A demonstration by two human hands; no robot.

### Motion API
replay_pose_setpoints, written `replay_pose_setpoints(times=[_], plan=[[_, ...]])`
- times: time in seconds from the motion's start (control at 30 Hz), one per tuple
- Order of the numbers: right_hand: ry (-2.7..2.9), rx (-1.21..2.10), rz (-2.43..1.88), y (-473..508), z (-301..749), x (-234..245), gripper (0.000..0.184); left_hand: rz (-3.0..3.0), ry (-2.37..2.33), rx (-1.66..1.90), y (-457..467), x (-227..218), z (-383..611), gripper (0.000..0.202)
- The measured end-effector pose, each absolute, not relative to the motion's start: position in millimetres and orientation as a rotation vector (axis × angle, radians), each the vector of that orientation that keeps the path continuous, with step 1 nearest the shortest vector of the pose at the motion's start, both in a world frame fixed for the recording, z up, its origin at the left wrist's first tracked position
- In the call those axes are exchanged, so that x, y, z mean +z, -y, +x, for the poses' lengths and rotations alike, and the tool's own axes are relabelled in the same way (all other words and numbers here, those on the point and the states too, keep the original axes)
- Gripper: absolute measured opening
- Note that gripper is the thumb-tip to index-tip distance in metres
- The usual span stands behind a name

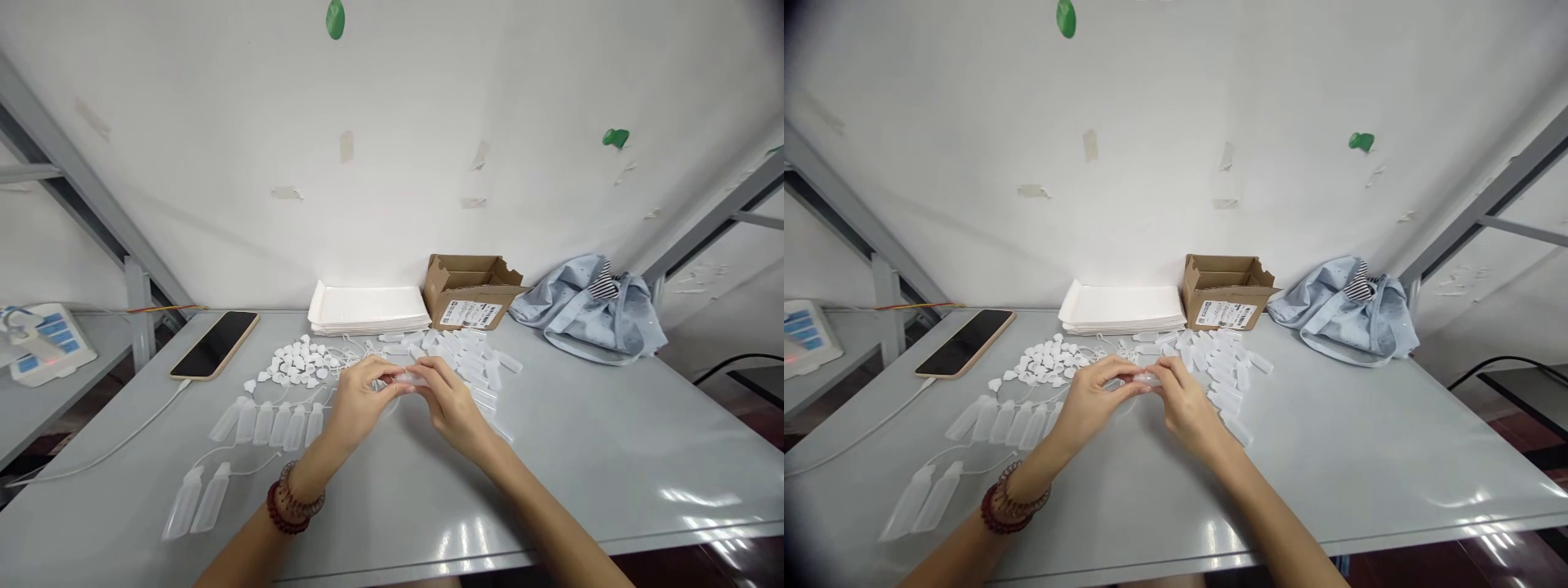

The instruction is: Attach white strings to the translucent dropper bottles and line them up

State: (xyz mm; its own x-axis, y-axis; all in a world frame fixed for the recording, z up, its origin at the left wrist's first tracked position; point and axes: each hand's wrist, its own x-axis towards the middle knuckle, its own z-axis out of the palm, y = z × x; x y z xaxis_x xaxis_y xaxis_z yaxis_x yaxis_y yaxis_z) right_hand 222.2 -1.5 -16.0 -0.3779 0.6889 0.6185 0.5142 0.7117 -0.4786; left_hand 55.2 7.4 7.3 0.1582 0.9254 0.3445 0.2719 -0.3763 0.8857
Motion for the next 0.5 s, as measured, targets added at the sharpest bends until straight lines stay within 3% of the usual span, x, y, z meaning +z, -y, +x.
replay_pose_setpoints(times=[0.17, 0.27, 0.4, 0.5], plan=[[1.820, 0.724, -1.038, 6, 214, -17, 0.020, 1.652, -1.130, 1.116, -11, 7, 51, 0.014], [1.603, 1.129, -0.975, 10, 209, -10, 0.024, 1.652, -1.018, 0.977, -12, 12, 45, 0.015], [1.397, 1.461, -0.749, 13, 207, 0, 0.030, 1.607, -0.961, 0.944, -14, 19, 39, 0.038], [1.287, 1.597, -0.676, 13, 209, 4, 0.028, 1.636, -1.017, 1.040, -12, 22, 40, 0.028]])
